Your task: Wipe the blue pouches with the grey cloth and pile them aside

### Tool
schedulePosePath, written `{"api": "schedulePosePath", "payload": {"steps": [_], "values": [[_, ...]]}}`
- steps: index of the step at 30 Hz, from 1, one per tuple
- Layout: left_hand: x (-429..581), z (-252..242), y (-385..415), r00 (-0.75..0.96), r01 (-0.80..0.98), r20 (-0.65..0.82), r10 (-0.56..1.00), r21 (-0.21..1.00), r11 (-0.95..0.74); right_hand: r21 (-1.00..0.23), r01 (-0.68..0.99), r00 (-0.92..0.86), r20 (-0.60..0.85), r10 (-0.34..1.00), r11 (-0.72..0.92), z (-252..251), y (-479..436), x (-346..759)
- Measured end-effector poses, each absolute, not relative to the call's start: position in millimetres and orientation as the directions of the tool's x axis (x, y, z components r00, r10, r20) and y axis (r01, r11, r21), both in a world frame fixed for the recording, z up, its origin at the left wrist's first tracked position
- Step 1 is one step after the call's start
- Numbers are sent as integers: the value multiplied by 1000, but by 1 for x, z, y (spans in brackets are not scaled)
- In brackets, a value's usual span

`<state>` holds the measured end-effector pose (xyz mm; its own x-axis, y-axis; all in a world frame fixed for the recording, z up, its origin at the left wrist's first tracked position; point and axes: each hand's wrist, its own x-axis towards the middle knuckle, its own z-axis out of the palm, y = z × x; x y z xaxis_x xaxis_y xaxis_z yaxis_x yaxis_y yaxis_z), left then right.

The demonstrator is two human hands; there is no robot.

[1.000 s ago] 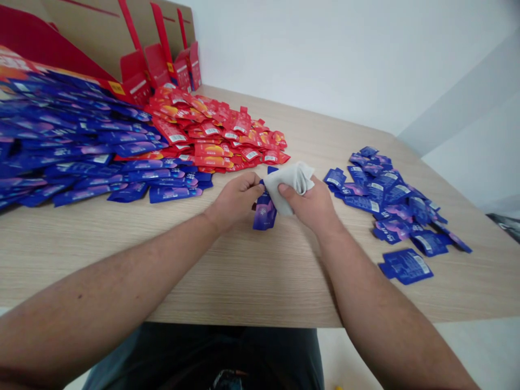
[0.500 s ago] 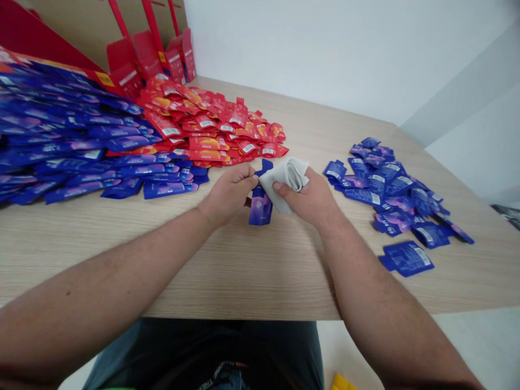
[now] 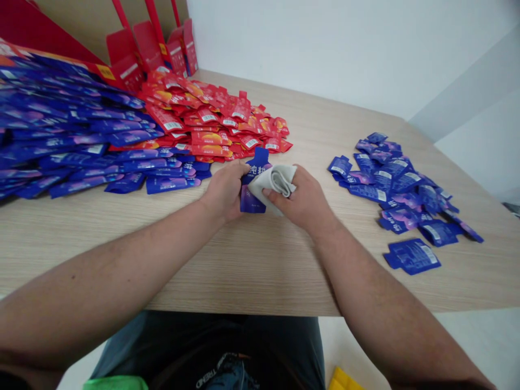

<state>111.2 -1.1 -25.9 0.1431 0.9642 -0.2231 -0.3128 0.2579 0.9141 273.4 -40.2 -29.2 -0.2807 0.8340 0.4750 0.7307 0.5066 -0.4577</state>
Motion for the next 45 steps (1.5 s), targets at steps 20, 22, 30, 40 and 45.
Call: {"api": "schedulePosePath", "payload": {"steps": [20, 22, 30, 40, 45], "values": [[109, -23, 2, 131, -583, -218, 967, 772, 253, -426, 668, -406, 478, 779, 610, -28, -40, 277], [108, -22, 4, 139, -592, -224, 965, 762, 262, -460, 716, -261, 521, 813, 525, -27, -40, 279], [113, -26, -9, 185, -450, -100, 978, 876, 175, -476, 739, -128, 595, 794, 476, -25, -31, 293], [115, -43, -16, 337, -211, 116, 934, 976, -45, -575, 659, -171, 514, 841, 486, -18, -34, 296], [116, -28, -16, 285, -431, -77, 955, 880, 199, -631, 730, 205, 569, 796, 263, -26, -17, 312]]}}
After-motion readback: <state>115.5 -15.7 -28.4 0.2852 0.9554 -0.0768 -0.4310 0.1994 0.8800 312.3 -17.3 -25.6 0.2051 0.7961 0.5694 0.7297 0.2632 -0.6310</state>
